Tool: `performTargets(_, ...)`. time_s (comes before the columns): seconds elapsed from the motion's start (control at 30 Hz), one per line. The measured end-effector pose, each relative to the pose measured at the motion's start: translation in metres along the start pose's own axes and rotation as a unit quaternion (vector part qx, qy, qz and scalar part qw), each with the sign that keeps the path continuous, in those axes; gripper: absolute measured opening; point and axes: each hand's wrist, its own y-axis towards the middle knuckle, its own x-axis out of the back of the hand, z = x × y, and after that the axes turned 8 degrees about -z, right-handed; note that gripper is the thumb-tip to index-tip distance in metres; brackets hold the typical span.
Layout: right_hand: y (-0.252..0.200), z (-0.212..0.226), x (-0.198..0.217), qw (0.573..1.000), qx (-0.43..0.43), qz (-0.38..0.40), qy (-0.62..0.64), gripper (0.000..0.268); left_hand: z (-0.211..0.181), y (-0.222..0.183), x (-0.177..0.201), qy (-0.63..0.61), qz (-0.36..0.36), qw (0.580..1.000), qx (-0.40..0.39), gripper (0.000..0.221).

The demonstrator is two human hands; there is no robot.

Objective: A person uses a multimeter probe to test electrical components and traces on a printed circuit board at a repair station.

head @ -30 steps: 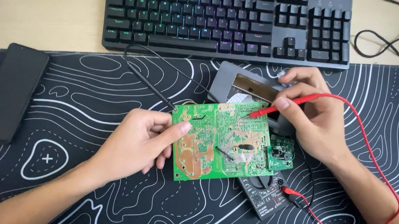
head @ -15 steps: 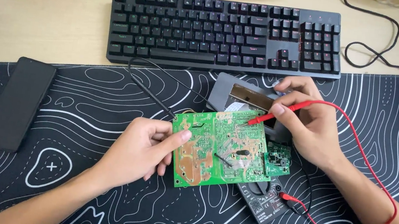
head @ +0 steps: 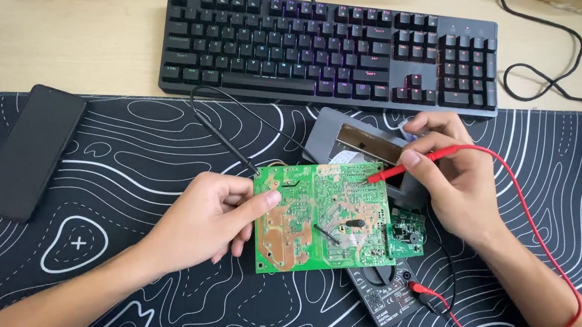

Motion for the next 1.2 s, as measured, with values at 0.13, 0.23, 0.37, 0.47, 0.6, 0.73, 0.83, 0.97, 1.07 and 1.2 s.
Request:
performTargets(0.13, -0.002, 0.002, -0.001, 1.000, -0.002, -0.001, -0.002, 0.017, 0.000, 0.000, 0.000, -0.003, 0.001, 1.000, -0.004, 0.044)
performTargets(0.23, -0.001, 0.001, -0.001, 1.000, 0.002, 0.001, -0.003, 0.017, -0.001, 0.000, 0.000, -0.005, -0.002, 1.000, -0.006, 0.044)
performTargets(0.37, -0.001, 0.002, -0.001, 1.000, 0.002, -0.001, -0.002, 0.017, -0.001, -0.001, 0.000, -0.005, -0.002, 1.000, -0.004, 0.044)
performTargets(0.47, -0.002, 0.001, -0.001, 1.000, 0.003, -0.003, -0.003, 0.017, -0.001, 0.000, -0.001, -0.004, -0.003, 1.000, -0.003, 0.044)
performTargets(0.6, -0.002, 0.001, -0.001, 1.000, 0.008, -0.002, -0.005, 0.016, -0.003, -0.001, 0.000, -0.004, -0.003, 1.000, 0.000, 0.044)
performTargets(0.73, -0.002, 0.004, -0.003, 1.000, 0.008, 0.002, -0.006, 0.014, -0.002, -0.001, -0.001, -0.001, -0.002, 1.000, 0.000, 0.043)
performTargets(0.83, -0.003, 0.005, -0.003, 1.000, 0.011, 0.005, -0.008, 0.012, -0.002, 0.000, 0.000, -0.002, -0.001, 1.000, -0.004, 0.044)
performTargets(0.97, -0.003, 0.012, -0.004, 0.999, 0.029, 0.001, -0.017, 0.010, -0.002, 0.000, 0.000, 0.000, 0.000, 1.000, -0.002, 0.043)
performTargets(1.07, -0.003, 0.019, -0.003, 0.999, 0.040, 0.000, -0.020, 0.011, 0.000, 0.000, 0.000, 0.000, 0.001, 1.000, 0.001, 0.043)
performTargets(1.2, -0.002, 0.019, 0.001, 0.996, 0.076, -0.003, -0.040, 0.014, -0.001, 0.000, 0.000, 0.002, -0.002, 1.000, 0.006, 0.044)
